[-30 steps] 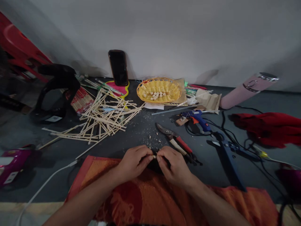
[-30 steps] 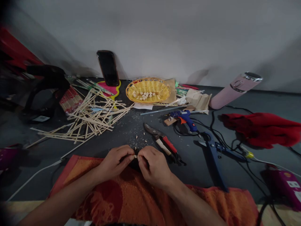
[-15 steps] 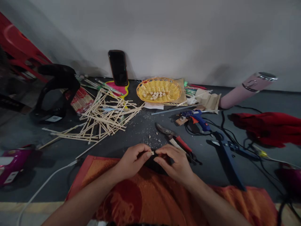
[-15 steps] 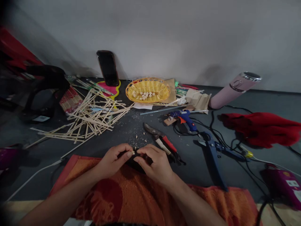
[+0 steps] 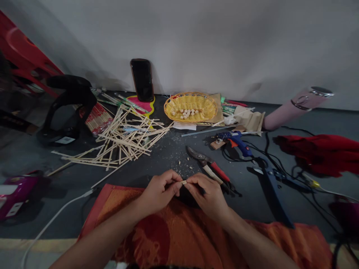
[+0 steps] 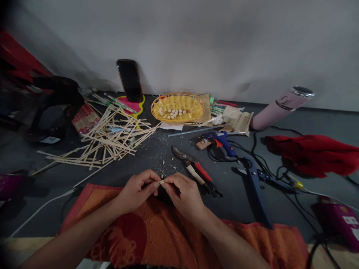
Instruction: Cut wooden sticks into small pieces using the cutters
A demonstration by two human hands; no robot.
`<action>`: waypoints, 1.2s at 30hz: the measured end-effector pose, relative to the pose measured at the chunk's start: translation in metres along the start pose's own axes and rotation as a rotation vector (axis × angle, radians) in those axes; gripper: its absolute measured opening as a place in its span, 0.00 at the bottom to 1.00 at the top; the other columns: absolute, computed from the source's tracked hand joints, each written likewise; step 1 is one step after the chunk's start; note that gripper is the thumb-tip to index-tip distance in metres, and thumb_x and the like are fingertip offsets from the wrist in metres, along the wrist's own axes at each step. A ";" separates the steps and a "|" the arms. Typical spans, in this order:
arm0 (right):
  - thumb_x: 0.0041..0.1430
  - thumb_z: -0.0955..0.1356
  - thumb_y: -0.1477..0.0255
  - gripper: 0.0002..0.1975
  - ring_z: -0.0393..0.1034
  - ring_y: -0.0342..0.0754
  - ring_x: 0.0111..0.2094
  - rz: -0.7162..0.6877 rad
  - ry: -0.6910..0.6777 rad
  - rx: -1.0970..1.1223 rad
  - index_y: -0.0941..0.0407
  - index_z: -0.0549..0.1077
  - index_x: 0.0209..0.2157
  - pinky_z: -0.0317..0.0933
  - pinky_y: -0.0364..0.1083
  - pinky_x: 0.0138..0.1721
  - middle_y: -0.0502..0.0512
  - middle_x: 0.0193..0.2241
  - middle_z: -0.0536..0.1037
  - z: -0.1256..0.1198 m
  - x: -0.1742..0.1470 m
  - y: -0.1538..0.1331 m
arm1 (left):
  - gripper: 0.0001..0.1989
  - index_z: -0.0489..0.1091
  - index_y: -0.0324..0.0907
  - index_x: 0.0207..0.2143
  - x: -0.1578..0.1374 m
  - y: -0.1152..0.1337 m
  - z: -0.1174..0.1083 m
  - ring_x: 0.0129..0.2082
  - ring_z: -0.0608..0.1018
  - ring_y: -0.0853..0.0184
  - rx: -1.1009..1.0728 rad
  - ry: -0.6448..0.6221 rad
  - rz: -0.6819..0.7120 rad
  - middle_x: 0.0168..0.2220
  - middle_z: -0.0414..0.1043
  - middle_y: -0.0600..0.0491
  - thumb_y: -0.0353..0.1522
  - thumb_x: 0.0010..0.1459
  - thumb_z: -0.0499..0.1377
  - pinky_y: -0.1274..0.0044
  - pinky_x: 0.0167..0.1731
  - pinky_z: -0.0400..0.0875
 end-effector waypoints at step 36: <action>0.62 0.65 0.72 0.04 0.69 0.43 0.31 0.041 -0.033 -0.010 0.54 0.71 0.33 0.62 0.43 0.32 0.51 0.29 0.74 0.001 -0.001 0.001 | 0.08 0.71 0.42 0.34 -0.001 -0.001 0.000 0.26 0.72 0.73 0.315 0.060 0.100 0.27 0.71 0.56 0.33 0.61 0.52 0.81 0.28 0.63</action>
Point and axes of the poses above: each hand's wrist, its own x-axis towards the middle knuckle, its own z-axis out of the palm, y = z × x, the point moved 2 cm from there along x, towards the middle knuckle
